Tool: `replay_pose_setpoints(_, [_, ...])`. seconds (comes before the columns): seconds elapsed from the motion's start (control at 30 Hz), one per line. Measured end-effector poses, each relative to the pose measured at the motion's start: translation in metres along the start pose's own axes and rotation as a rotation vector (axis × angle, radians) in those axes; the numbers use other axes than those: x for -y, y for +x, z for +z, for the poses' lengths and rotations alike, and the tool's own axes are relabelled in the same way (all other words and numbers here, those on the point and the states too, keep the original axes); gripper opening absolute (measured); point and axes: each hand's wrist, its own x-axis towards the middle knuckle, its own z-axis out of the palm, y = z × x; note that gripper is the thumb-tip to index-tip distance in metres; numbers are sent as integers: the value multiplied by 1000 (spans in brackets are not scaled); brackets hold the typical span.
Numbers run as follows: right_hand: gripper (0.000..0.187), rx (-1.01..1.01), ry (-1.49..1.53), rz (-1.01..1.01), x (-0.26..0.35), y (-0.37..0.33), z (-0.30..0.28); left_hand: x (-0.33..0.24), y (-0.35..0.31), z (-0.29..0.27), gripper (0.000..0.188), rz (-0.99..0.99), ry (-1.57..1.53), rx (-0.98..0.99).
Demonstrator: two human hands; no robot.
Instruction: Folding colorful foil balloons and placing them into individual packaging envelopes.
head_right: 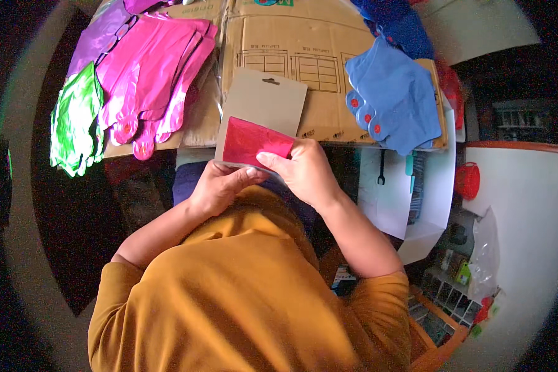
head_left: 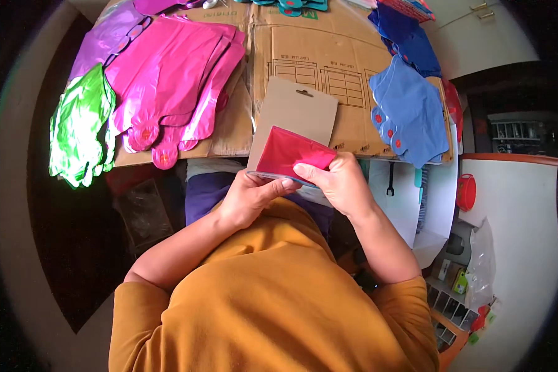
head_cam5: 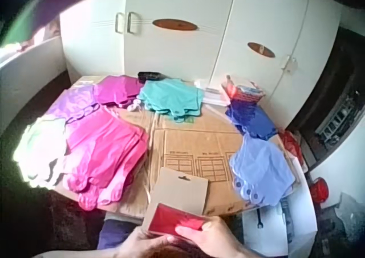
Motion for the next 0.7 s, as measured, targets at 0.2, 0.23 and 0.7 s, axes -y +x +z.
replay_pose_setpoints(0.2, [14, -146, -204, -95, -11, 0, 8, 9, 4, 3, 17, -6, -167, -81])
replay_pose_setpoints(0.23, [17, -118, -285, -70, -8, 0, 7, 8, 5, 6, 16, -14, -160, -110])
replay_pose_setpoints(0.7, [70, 284, -1366, -789, 4, 56, -15, -2, 12, 0, 14, -114, -77, -215])
